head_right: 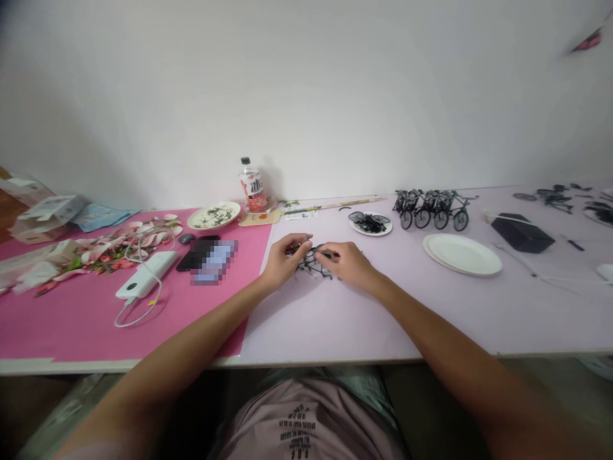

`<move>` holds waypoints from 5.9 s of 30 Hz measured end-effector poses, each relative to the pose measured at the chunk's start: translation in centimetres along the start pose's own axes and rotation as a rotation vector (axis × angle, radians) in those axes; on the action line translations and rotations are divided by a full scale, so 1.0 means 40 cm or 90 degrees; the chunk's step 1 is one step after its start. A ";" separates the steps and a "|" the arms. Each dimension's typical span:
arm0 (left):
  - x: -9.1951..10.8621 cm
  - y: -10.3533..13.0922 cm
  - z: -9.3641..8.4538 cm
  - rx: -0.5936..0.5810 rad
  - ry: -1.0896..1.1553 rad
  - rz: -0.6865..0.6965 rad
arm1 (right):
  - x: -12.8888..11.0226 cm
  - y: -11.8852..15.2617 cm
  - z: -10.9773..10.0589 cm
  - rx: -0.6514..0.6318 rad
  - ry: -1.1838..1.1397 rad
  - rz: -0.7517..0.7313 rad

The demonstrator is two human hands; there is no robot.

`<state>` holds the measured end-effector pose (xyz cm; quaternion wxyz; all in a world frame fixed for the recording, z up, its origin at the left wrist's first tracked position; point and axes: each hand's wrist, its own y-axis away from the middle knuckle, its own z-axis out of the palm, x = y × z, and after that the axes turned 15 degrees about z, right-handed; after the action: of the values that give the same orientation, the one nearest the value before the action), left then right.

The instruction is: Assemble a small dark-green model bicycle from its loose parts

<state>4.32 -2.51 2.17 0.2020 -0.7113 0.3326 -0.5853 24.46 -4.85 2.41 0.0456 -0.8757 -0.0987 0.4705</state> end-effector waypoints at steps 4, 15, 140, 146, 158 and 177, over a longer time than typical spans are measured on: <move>0.006 -0.002 0.001 -0.001 0.016 -0.014 | 0.000 0.002 -0.001 -0.010 0.008 0.014; 0.007 -0.006 -0.008 -0.023 0.031 -0.043 | 0.008 0.001 -0.004 -0.018 0.043 0.015; -0.022 0.015 -0.011 -0.256 -0.048 -0.064 | -0.022 0.008 -0.007 -0.139 0.213 0.069; -0.020 0.016 -0.011 -0.261 -0.067 -0.059 | -0.024 0.008 -0.007 -0.146 0.222 0.072; -0.008 0.016 -0.011 -0.279 -0.072 -0.067 | -0.023 0.008 -0.005 -0.147 0.231 0.075; -0.012 0.015 -0.011 -0.298 -0.081 -0.060 | -0.029 0.009 -0.007 -0.163 0.229 0.091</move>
<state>3.71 -2.54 1.53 0.0246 -0.7891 0.4119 -0.4550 24.12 -5.45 3.44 -0.0825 -0.9488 -0.0852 0.2929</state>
